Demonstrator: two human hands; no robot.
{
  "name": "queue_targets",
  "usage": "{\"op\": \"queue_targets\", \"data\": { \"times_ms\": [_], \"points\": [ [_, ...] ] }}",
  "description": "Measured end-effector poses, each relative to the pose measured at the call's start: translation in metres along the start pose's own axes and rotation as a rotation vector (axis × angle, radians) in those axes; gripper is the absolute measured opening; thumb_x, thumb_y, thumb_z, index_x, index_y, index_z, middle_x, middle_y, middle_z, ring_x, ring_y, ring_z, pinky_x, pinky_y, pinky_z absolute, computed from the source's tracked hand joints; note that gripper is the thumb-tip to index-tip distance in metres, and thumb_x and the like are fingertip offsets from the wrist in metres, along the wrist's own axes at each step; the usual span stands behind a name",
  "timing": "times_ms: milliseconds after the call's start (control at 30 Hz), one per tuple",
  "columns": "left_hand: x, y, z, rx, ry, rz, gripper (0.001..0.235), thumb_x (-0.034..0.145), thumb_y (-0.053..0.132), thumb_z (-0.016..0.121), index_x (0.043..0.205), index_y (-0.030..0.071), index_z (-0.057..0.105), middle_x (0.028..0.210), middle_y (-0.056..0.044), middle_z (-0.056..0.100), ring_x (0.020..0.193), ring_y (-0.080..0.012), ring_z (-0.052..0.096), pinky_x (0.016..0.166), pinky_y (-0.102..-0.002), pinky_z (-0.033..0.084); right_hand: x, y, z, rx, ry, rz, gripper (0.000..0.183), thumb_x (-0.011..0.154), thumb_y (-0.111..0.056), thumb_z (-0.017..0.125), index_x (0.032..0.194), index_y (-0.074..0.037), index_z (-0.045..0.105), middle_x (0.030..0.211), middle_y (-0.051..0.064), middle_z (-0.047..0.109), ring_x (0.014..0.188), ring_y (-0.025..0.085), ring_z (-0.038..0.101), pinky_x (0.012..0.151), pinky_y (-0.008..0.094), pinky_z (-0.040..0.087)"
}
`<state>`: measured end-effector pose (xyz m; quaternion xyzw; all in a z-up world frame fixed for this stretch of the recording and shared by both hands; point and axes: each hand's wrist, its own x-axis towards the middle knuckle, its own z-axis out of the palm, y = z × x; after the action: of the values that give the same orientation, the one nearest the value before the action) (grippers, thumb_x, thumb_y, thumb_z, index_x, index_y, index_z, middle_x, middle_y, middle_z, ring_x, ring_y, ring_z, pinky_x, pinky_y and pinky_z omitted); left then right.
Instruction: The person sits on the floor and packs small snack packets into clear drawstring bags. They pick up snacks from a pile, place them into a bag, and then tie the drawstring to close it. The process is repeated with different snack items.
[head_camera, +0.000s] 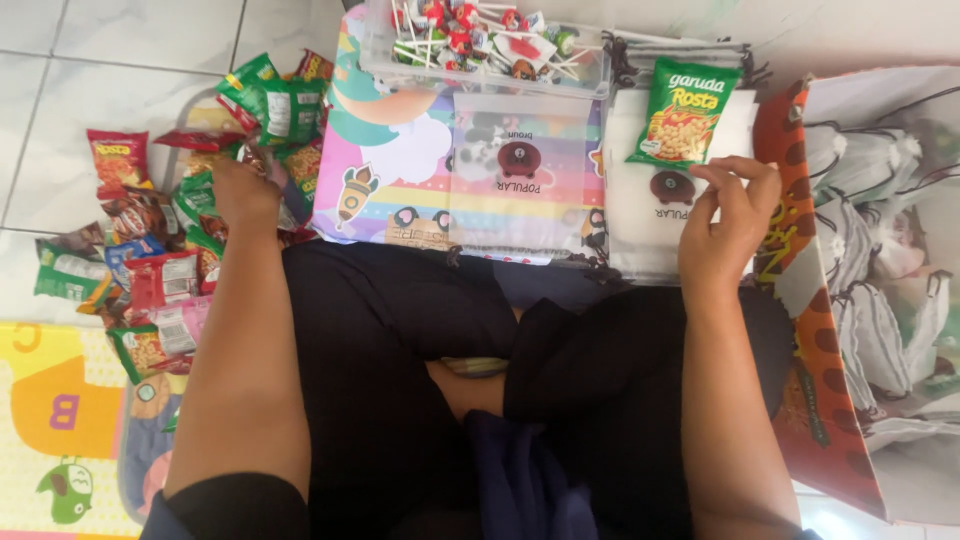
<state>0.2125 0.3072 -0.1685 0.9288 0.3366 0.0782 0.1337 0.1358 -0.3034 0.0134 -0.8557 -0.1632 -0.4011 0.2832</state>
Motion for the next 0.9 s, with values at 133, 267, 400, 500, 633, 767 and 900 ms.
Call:
{"op": "queue_targets", "data": {
  "times_ms": [133, 267, 400, 500, 633, 767, 900],
  "points": [
    [0.031, -0.032, 0.03, -0.346, 0.337, -0.032, 0.02, 0.085, 0.018, 0.077, 0.089, 0.021, 0.058, 0.088, -0.005, 0.069, 0.092, -0.0354, 0.074, 0.081, -0.05, 0.06, -0.005, 0.004, 0.001, 0.01, 0.036, -0.034, 0.032, 0.095, 0.026, 0.06, 0.101, -0.002, 0.075, 0.107, 0.012, 0.057, 0.107, 0.036, 0.059, 0.12, 0.055, 0.029],
    [-0.015, 0.003, -0.029, -1.009, 0.615, 0.161, 0.035, 0.077, -0.008, 0.074, 0.096, 0.009, 0.05, 0.086, -0.015, 0.066, 0.075, -0.0244, 0.068, 0.069, -0.032, 0.056, -0.007, -0.002, 0.004, -0.004, 0.037, -0.098, 0.032, 0.092, 0.025, 0.063, 0.103, -0.002, 0.076, 0.106, 0.014, 0.058, 0.106, 0.037, 0.058, 0.121, 0.052, 0.027],
    [-0.117, 0.079, -0.118, -1.459, 0.37, 0.287, 0.077, 0.091, 0.009, 0.094, 0.142, 0.014, 0.036, 0.132, -0.017, 0.048, 0.118, -0.0247, 0.053, 0.1, -0.036, 0.05, -0.006, -0.024, 0.011, 0.059, 0.027, -0.148, 0.029, 0.086, 0.023, 0.064, 0.1, -0.002, 0.071, 0.104, 0.015, 0.061, 0.1, 0.038, 0.058, 0.109, 0.053, 0.037],
    [-0.192, 0.12, -0.148, -1.589, 0.056, 0.353, 0.076, 0.093, 0.025, 0.093, 0.145, 0.013, 0.039, 0.139, -0.012, 0.045, 0.128, -0.0231, 0.047, 0.111, -0.039, 0.044, -0.005, -0.053, 0.013, 0.161, -0.058, -0.141, 0.028, 0.088, 0.019, 0.064, 0.11, 0.001, 0.064, 0.11, 0.018, 0.063, 0.104, 0.041, 0.06, 0.1, 0.053, 0.045],
    [-0.263, 0.155, -0.151, -1.659, -0.438, 0.177, 0.054, 0.083, 0.021, 0.088, 0.126, 0.016, 0.055, 0.111, -0.001, 0.056, 0.102, -0.0164, 0.057, 0.094, -0.032, 0.051, -0.015, -0.107, 0.022, 0.579, -0.334, 0.175, 0.054, 0.097, 0.001, 0.066, 0.147, 0.002, 0.045, 0.126, 0.031, 0.058, 0.122, 0.052, 0.058, 0.104, 0.064, 0.044],
    [-0.296, 0.178, -0.132, -1.528, -0.652, 0.274, 0.069, 0.082, 0.024, 0.088, 0.138, 0.009, 0.051, 0.115, -0.004, 0.059, 0.107, -0.0162, 0.059, 0.096, -0.032, 0.053, -0.028, -0.121, 0.033, 0.853, -0.538, 0.412, 0.069, 0.1, -0.012, 0.064, 0.157, 0.002, 0.028, 0.132, 0.037, 0.053, 0.127, 0.051, 0.056, 0.105, 0.06, 0.048],
    [-0.308, 0.192, -0.126, -1.494, -0.788, 0.328, 0.064, 0.086, 0.025, 0.085, 0.14, 0.013, 0.054, 0.127, -0.011, 0.065, 0.123, -0.0239, 0.064, 0.11, -0.04, 0.048, -0.038, -0.107, 0.037, 0.828, -0.529, 0.684, 0.042, 0.097, -0.021, 0.073, 0.131, -0.002, 0.056, 0.117, 0.021, 0.07, 0.116, 0.03, 0.068, 0.098, 0.045, 0.053]
  ]
}}
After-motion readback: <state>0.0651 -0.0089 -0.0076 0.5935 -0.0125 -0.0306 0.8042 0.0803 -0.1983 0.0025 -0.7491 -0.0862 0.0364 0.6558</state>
